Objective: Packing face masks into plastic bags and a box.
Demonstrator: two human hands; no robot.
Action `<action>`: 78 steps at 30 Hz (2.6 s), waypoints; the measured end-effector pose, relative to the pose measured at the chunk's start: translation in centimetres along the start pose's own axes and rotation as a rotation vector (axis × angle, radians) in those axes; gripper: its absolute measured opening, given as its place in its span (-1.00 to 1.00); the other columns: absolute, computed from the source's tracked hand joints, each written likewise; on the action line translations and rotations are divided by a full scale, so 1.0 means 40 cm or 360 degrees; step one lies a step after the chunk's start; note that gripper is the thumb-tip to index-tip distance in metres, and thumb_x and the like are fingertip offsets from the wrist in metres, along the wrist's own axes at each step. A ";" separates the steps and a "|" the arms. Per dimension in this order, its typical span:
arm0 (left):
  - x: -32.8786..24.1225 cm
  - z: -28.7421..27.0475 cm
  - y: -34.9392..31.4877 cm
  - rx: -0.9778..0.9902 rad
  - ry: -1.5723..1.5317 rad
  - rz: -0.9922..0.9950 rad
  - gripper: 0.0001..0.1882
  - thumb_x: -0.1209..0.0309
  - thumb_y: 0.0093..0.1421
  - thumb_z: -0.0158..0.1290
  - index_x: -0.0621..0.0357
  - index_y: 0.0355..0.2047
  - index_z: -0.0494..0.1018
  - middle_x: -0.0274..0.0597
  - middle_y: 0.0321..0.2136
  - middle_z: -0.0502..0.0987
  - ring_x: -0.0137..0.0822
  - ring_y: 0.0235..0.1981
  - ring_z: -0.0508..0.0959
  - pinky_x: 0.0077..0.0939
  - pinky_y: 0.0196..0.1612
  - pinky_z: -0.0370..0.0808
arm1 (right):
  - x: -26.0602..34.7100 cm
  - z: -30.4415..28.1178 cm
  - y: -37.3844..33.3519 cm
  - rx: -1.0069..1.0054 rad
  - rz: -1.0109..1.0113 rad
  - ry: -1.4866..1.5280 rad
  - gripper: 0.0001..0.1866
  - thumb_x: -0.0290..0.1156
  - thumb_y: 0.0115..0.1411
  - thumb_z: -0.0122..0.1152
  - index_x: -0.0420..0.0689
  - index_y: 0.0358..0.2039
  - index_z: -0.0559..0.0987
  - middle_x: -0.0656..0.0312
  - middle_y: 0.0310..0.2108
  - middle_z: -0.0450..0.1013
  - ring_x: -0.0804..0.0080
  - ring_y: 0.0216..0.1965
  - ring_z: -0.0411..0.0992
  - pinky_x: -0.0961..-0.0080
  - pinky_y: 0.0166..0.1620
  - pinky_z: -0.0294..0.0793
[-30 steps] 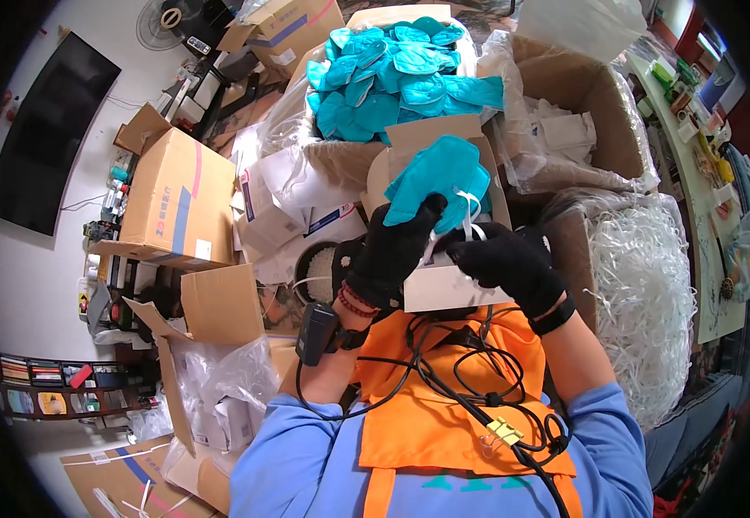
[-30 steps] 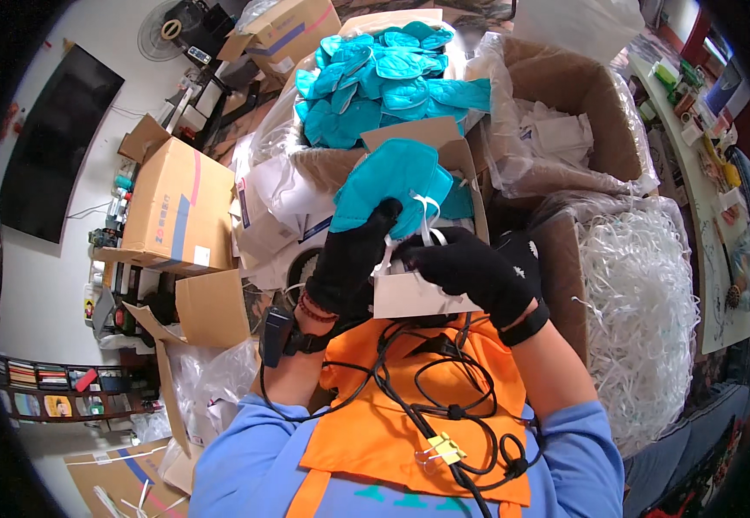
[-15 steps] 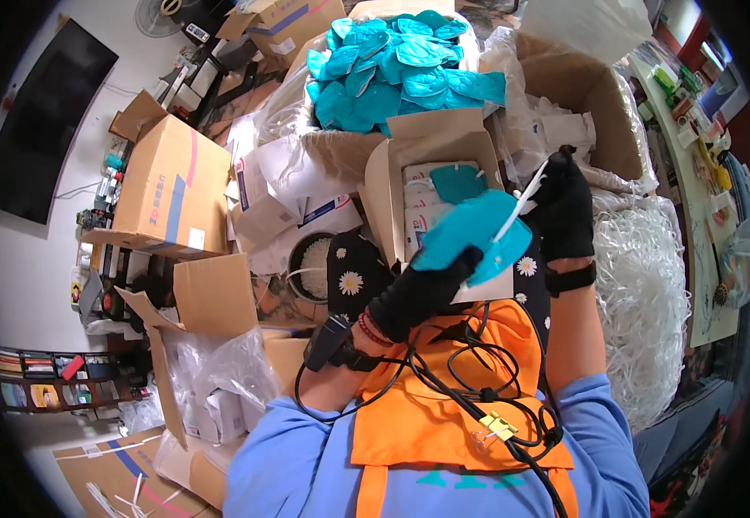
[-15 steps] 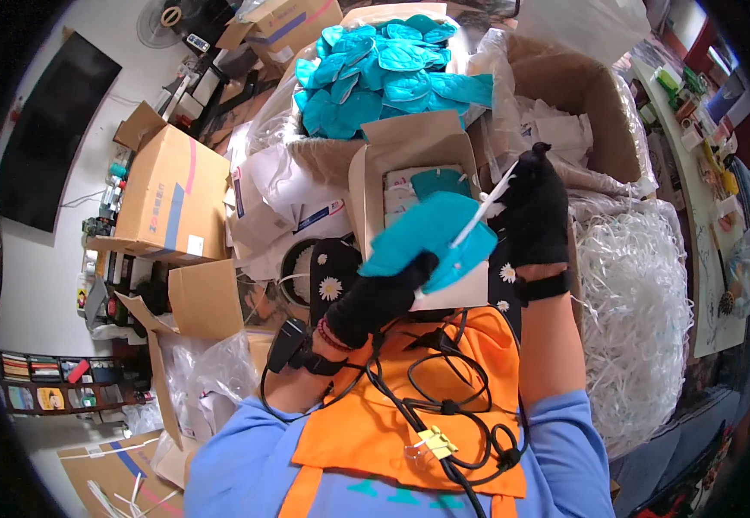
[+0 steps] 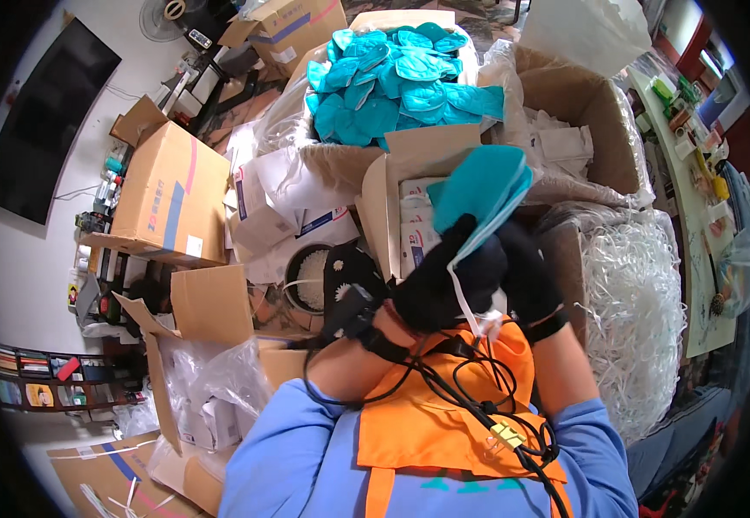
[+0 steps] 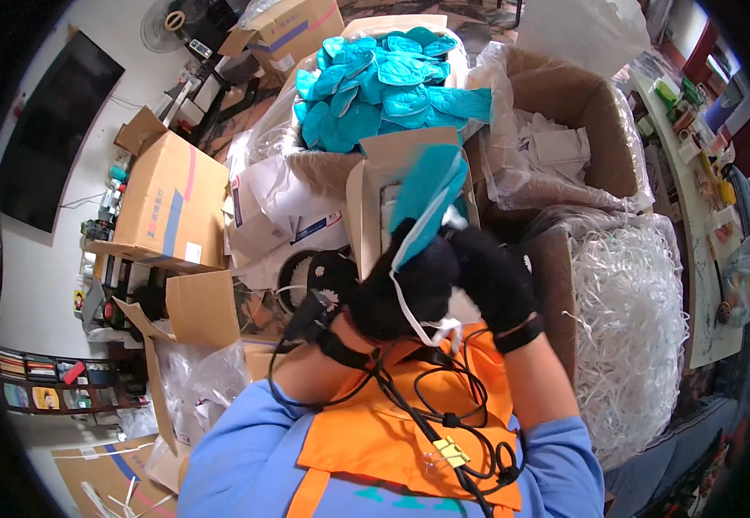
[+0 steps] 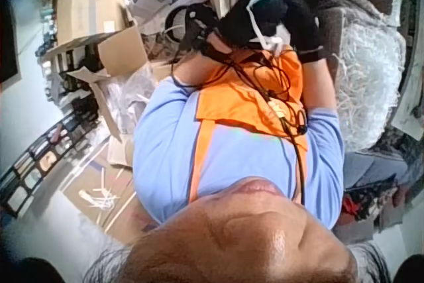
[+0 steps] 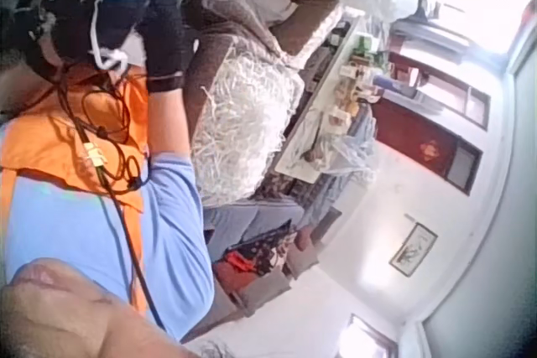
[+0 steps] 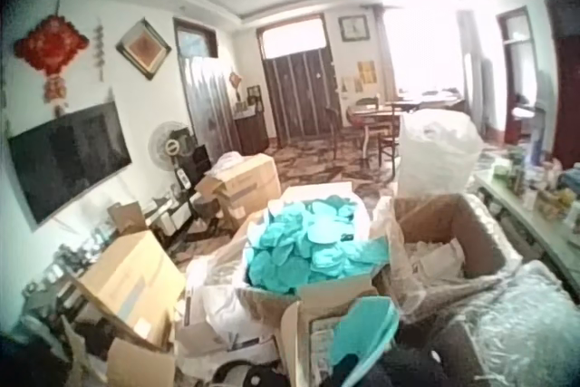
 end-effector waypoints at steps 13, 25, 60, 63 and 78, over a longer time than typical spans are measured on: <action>-0.139 -0.109 -0.065 -0.0693 0.2065 0.0617 -0.51 0.13 0.25 0.04 0.18 0.06 0.31 -0.12 -0.15 0.49 -0.11 -0.10 0.48 -0.23 0.07 0.33 | 0.166 0.107 -0.042 -0.0289 -0.0086 -0.0695 -0.78 -0.30 0.11 0.25 -0.03 -0.22 0.57 0.44 -0.38 0.49 0.69 -0.41 0.41 0.71 -0.38 0.35; -0.150 -0.067 -0.093 -0.1186 0.3034 0.1277 -0.80 0.31 0.26 0.08 0.17 -0.22 0.51 -0.25 -0.47 0.52 -0.56 -0.48 0.49 -0.52 -0.49 0.45 | 0.052 0.156 -0.034 -0.0105 0.0299 -0.0960 -0.79 -0.22 0.11 0.32 -0.01 -0.34 0.52 0.52 -0.60 0.24 0.76 -0.63 0.18 0.74 -0.58 0.12; -0.030 -0.032 -0.148 -0.1039 0.2801 0.1409 -0.71 0.45 0.32 -0.02 0.20 0.03 0.44 -0.17 -0.21 0.52 -0.32 -0.21 0.49 -0.41 -0.11 0.45 | 0.142 0.171 0.003 0.0402 -0.0348 -0.0853 -0.70 -0.36 0.27 0.14 -0.16 -0.02 0.53 0.30 -0.34 0.55 0.58 -0.32 0.46 0.56 -0.25 0.42; -0.078 -0.082 -0.184 -0.1158 0.2859 0.1343 -0.80 0.43 0.31 0.00 0.23 -0.10 0.47 -0.29 -0.29 0.51 -0.44 -0.29 0.47 -0.52 -0.18 0.44 | 0.083 0.216 -0.044 -0.0272 -0.0608 -0.1878 -0.76 -0.35 0.20 0.23 -0.15 -0.15 0.62 0.31 -0.49 0.56 0.58 -0.48 0.47 0.55 -0.41 0.41; -0.112 -0.089 -0.195 -0.1203 0.2903 0.1114 -0.74 0.39 0.28 -0.03 0.18 -0.05 0.34 -0.29 -0.28 0.47 -0.43 -0.30 0.44 -0.51 -0.20 0.42 | 0.011 0.176 -0.050 0.0001 -0.0369 -0.1367 -0.67 -0.20 0.29 0.13 -0.25 -0.36 0.60 0.27 -0.58 0.51 0.62 -0.66 0.40 0.63 -0.58 0.32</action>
Point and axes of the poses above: each hand's wrist, its own y-axis towards the middle knuckle, its own z-axis out of the palm, x = y × z, the point moved 3 cm from there along y, towards the middle knuckle
